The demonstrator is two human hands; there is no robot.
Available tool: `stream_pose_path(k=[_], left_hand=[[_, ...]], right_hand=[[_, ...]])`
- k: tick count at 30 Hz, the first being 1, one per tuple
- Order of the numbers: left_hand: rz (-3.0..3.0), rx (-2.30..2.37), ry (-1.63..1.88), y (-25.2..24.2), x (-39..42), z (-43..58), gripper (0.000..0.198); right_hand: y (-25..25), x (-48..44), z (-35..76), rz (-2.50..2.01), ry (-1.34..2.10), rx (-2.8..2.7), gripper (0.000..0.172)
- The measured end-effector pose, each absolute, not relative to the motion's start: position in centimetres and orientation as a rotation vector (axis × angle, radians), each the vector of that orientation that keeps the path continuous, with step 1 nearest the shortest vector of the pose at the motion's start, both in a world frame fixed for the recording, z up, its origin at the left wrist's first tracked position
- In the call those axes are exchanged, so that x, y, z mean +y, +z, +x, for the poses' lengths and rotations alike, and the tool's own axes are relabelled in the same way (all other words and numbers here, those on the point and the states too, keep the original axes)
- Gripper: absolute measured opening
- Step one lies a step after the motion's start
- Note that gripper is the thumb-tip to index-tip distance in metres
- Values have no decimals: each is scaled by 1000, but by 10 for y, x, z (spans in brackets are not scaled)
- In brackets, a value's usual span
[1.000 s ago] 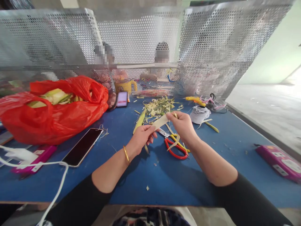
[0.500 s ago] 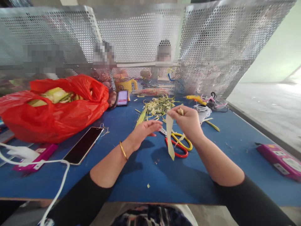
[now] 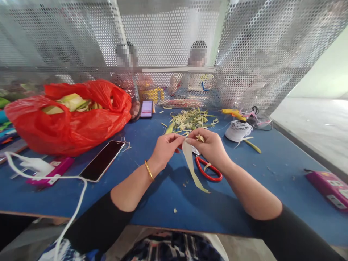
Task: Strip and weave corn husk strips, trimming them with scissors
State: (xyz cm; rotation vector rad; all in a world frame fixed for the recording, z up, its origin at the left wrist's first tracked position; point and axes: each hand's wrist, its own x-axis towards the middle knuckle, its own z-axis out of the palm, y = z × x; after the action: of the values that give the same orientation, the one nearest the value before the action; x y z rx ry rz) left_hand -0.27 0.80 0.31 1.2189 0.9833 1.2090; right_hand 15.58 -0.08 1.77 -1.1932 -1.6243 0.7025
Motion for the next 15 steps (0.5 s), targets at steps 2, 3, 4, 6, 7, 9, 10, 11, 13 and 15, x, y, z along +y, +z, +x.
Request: stream_pose_path(k=[2, 3, 4, 6, 7, 9, 10, 11, 13, 15], left_hand=[[1251, 992, 1204, 3, 8, -2, 18], [1258, 993, 1197, 3, 8, -2, 18], [1260, 992, 1191, 3, 8, -2, 16], [1265, 994, 1192, 2, 8, -2, 14], [1271, 998, 1197, 2, 8, -2, 14], [1286, 1012, 1208, 2, 9, -2, 14], [1296, 1020, 1210, 2, 9, -2, 15], [1305, 1026, 1210, 2, 9, -2, 15], [1319, 1033, 1206, 3, 9, -2, 15], [1328, 1032, 1204, 3, 9, -2, 14]], right_hand=[[16, 0, 156, -1207, 747, -1603, 16], [15, 0, 155, -1217, 761, -1586, 17], [14, 0, 155, -1223, 768, -1571, 18], [13, 0, 153, -1220, 765, -1564, 19], [13, 0, 152, -1216, 757, -1568, 19], [13, 0, 152, -1215, 738, -1583, 18], [13, 0, 151, -1220, 731, -1588, 18], [13, 0, 151, -1226, 728, -1589, 18], [14, 0, 152, -1223, 734, -1581, 18], [14, 0, 152, -1204, 746, -1572, 17]])
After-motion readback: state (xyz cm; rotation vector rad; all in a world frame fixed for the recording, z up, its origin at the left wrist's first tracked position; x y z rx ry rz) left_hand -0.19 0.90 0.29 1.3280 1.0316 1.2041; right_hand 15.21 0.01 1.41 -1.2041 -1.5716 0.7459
